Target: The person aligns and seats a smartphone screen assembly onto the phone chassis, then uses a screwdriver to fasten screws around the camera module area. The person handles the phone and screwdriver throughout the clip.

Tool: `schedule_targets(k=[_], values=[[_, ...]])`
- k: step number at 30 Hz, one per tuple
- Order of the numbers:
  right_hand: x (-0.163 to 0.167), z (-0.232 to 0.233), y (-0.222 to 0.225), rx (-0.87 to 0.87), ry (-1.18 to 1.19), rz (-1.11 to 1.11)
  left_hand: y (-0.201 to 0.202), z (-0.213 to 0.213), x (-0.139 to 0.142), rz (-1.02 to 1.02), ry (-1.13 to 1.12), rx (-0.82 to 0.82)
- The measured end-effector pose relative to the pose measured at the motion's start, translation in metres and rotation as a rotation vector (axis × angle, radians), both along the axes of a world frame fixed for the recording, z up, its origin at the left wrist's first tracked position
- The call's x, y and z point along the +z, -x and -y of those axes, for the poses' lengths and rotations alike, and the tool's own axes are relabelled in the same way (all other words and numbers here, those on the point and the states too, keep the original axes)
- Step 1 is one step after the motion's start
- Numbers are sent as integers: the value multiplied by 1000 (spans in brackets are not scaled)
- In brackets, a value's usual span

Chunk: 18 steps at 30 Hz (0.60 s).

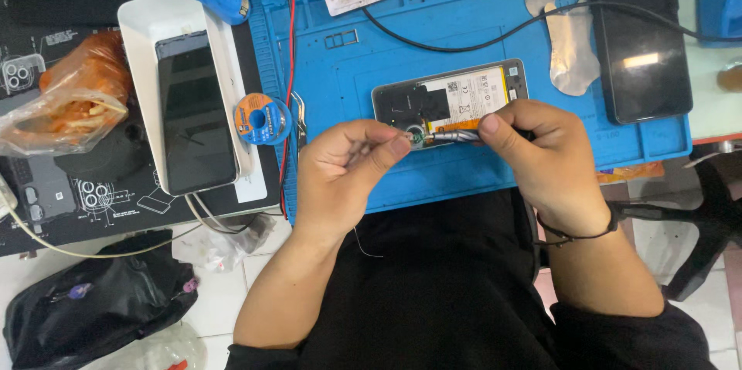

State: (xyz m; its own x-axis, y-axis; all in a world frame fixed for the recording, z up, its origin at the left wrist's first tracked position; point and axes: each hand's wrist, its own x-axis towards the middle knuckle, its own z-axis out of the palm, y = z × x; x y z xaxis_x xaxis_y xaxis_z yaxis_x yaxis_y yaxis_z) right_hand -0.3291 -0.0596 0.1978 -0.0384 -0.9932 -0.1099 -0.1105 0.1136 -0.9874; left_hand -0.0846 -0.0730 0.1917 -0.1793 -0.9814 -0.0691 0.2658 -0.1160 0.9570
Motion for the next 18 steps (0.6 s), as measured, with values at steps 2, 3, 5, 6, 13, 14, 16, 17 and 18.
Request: schedule_targets(k=[2, 3, 5, 6, 13, 14, 16, 17, 18], values=[[-7, 0, 1, 22, 11, 100, 0, -1, -3, -90, -12, -15], [-10, 0, 1, 44, 24, 185, -1, -3, -4, -135, -22, -21], [-15, 1, 2, 91, 45, 311, 0, -6, -6, -212, 40, -53], [-18, 1, 2, 114, 50, 352, 0, -7, -8, -251, 72, -69], [-29, -5, 8, 129, 34, 364, -4, -7, -14, -305, 150, -181], [-24, -5, 9, 111, 9, 356, -5, -5, -13, -249, 184, -180], [-6, -4, 10, 71, -48, 340, -6, -1, -8, -128, 264, -154], [9, -2, 14, 79, 73, 189, -6, 2, -5, -66, 314, -129], [26, 0, 22, 85, 190, 37, -7, 4, -1, -5, 363, -107]])
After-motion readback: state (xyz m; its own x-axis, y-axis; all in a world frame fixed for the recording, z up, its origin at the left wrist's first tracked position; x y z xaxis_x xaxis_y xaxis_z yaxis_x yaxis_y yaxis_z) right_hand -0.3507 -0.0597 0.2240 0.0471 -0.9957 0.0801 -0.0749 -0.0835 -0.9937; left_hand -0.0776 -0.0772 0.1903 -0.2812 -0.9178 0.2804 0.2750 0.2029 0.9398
